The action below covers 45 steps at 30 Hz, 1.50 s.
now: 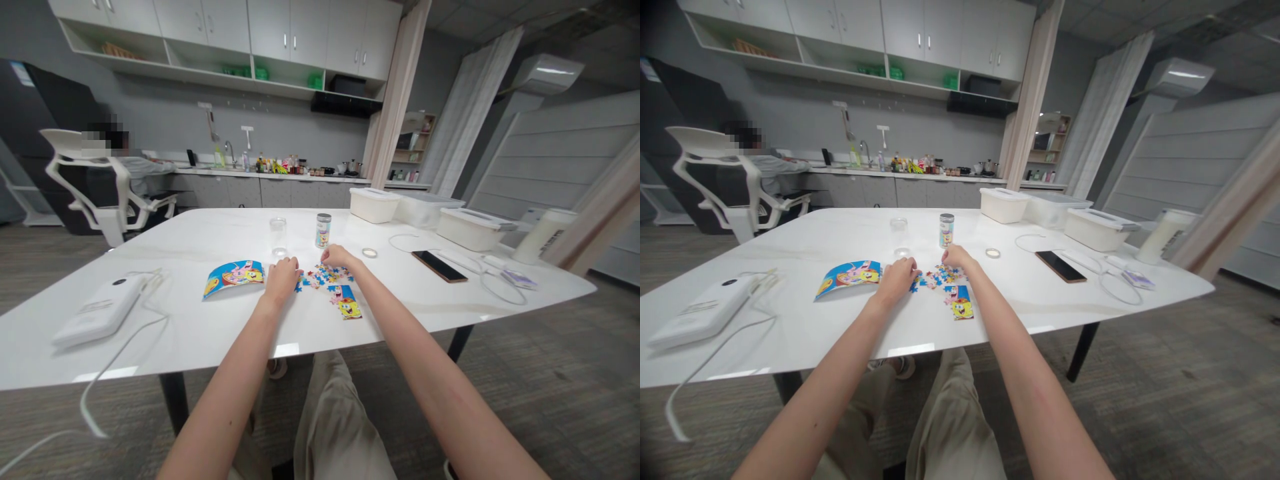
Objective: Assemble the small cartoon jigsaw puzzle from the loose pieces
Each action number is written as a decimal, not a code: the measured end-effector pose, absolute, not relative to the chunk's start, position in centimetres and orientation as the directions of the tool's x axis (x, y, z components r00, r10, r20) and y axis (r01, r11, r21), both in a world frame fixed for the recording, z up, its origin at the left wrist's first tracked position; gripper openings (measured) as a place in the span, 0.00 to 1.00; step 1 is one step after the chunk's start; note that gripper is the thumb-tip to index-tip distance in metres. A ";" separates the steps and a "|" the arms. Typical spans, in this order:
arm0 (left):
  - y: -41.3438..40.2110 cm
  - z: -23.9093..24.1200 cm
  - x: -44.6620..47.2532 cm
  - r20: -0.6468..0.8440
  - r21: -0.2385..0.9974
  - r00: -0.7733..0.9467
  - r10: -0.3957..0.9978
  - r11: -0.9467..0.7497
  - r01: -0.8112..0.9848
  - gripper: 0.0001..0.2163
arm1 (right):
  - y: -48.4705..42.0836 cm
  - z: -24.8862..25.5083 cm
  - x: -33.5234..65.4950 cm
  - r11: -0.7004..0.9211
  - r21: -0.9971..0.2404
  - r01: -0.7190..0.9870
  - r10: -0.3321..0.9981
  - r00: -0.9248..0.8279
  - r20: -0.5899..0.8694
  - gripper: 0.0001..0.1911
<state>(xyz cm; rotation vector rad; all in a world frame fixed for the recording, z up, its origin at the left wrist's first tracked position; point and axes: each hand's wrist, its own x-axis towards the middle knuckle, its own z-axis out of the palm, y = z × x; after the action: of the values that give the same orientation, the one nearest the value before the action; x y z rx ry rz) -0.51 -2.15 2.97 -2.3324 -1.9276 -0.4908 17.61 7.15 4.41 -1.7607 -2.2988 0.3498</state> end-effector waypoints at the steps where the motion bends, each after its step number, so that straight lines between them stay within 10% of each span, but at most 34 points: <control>1: -2.2 3.0 -0.5 0.292 0.146 0.160 0.943 -0.209 0.967 0.09 | 7.1 4.4 17.6 0.256 -0.324 0.911 0.966 -0.256 0.044 0.14; 15: -2.4 3.4 -0.3 0.308 0.165 0.165 0.937 -0.223 0.961 0.09 | 6.5 4.7 18.2 0.296 -0.414 0.861 0.946 -0.323 0.006 0.10; 28: -4.0 4.3 0.6 0.227 0.067 0.516 0.826 -0.542 0.838 0.09 | 0.1 4.2 23.5 0.253 -0.920 0.299 0.837 -0.544 0.054 0.16; 45: -4.4 4.7 0.9 0.174 0.524 0.689 0.703 -0.659 0.540 0.09 | -1.3 4.5 22.6 0.193 -0.924 0.330 0.813 -0.581 -0.037 0.14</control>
<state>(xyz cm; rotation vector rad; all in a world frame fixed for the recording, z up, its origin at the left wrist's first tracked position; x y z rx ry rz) 0.94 -4.35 4.66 -3.2827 -1.2826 -0.6779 22.62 -1.29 4.46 -1.0652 -2.0071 1.3729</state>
